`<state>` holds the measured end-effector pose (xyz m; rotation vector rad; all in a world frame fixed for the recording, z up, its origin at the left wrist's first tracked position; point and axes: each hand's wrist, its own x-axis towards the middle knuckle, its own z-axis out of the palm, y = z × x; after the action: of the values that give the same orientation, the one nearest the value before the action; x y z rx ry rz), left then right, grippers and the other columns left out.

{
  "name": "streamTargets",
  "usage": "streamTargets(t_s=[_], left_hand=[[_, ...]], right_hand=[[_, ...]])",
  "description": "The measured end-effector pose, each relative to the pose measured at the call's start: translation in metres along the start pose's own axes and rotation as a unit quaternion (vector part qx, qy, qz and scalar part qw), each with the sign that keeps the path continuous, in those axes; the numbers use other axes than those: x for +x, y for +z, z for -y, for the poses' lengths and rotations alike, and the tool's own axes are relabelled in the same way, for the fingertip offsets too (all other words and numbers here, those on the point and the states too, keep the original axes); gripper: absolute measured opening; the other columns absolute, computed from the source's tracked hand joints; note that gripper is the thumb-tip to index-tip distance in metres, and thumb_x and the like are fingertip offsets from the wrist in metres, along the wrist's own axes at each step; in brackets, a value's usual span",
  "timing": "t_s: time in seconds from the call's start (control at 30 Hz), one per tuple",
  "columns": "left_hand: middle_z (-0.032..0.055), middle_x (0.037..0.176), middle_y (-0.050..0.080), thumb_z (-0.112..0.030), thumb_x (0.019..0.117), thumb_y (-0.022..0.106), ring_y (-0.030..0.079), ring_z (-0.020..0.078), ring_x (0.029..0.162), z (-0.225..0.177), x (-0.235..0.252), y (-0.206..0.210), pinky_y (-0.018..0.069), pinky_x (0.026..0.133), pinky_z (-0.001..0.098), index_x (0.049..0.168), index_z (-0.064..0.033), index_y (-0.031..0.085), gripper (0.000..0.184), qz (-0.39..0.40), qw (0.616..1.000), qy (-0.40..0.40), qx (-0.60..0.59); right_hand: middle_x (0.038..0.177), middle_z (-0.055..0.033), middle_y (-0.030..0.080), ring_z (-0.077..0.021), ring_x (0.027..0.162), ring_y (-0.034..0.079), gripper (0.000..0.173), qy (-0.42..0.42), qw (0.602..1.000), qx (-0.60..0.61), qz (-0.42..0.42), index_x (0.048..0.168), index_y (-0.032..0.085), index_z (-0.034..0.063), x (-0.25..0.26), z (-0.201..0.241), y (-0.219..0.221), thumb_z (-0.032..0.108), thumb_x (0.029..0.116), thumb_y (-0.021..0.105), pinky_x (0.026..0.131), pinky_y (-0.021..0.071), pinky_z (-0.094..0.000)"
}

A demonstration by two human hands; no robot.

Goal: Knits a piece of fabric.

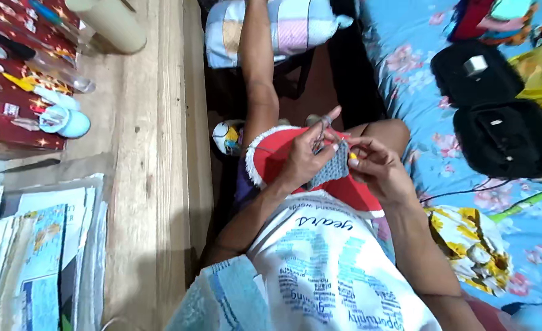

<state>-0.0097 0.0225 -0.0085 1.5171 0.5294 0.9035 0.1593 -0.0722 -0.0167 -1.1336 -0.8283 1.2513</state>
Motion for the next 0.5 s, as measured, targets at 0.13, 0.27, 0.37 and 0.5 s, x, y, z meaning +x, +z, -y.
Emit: streamTargets(t_s=[0.13, 0.27, 0.37, 0.5], left_hand=[[0.0112, 0.086, 0.068, 0.006, 0.093, 0.064, 0.061, 0.0108, 0.067, -0.003, -0.006, -0.001, 0.0537, 0.062, 0.0224, 0.144, 0.0031, 0.053, 0.052, -0.013, 0.998, 0.0, 0.06], [0.0142, 0.091, 0.072, 0.009, 0.0928, 0.061, 0.067, 0.0121, 0.071, -0.005, -0.005, 0.002, 0.0576, 0.068, 0.0241, 0.142, 0.0079, 0.051, 0.051, -0.017, 0.998, 0.023, 0.063], [0.0135, 0.092, 0.071, 0.01, 0.093, 0.06, 0.068, 0.0114, 0.076, -0.007, -0.002, 0.003, 0.0578, 0.072, 0.0228, 0.142, 0.0113, 0.048, 0.05, -0.025, 0.998, 0.043, 0.025], [0.0105, 0.084, 0.065, 0.01, 0.0933, 0.058, 0.059, 0.0087, 0.066, -0.019, 0.004, 0.003, 0.0524, 0.062, 0.0187, 0.147, 0.0082, 0.044, 0.055, -0.038, 0.998, 0.046, -0.021]], right_hand=[[0.093, 0.004, 0.069, 0.0014, 0.063, 0.057, 0.035, -0.101, 0.986, -0.131, -0.034, 0.123, 0.067, 0.0077, 0.002, -0.006, 0.008, -0.003, 0.0904, 0.062, 0.055, 0.0489, -0.0137], [0.098, 0.0036, 0.067, 0.0016, 0.076, 0.062, 0.026, -0.183, 0.956, -0.224, -0.048, 0.117, 0.06, 0.0038, 0.003, -0.005, 0.014, -0.003, 0.0916, 0.061, 0.066, 0.0534, -0.0148], [0.093, 0.0015, 0.065, 0.0017, 0.072, 0.06, 0.02, -0.218, 0.938, -0.263, -0.066, 0.113, 0.058, 0.0023, 0.005, -0.004, 0.02, 0.0, 0.0932, 0.062, 0.063, 0.0516, -0.0141], [0.096, 0.0005, 0.066, 0.0006, 0.072, 0.061, 0.022, -0.231, 0.943, -0.236, -0.047, 0.115, 0.056, 0.0027, 0.013, 0.003, 0.025, -0.001, 0.0937, 0.062, 0.062, 0.0525, -0.0144]])
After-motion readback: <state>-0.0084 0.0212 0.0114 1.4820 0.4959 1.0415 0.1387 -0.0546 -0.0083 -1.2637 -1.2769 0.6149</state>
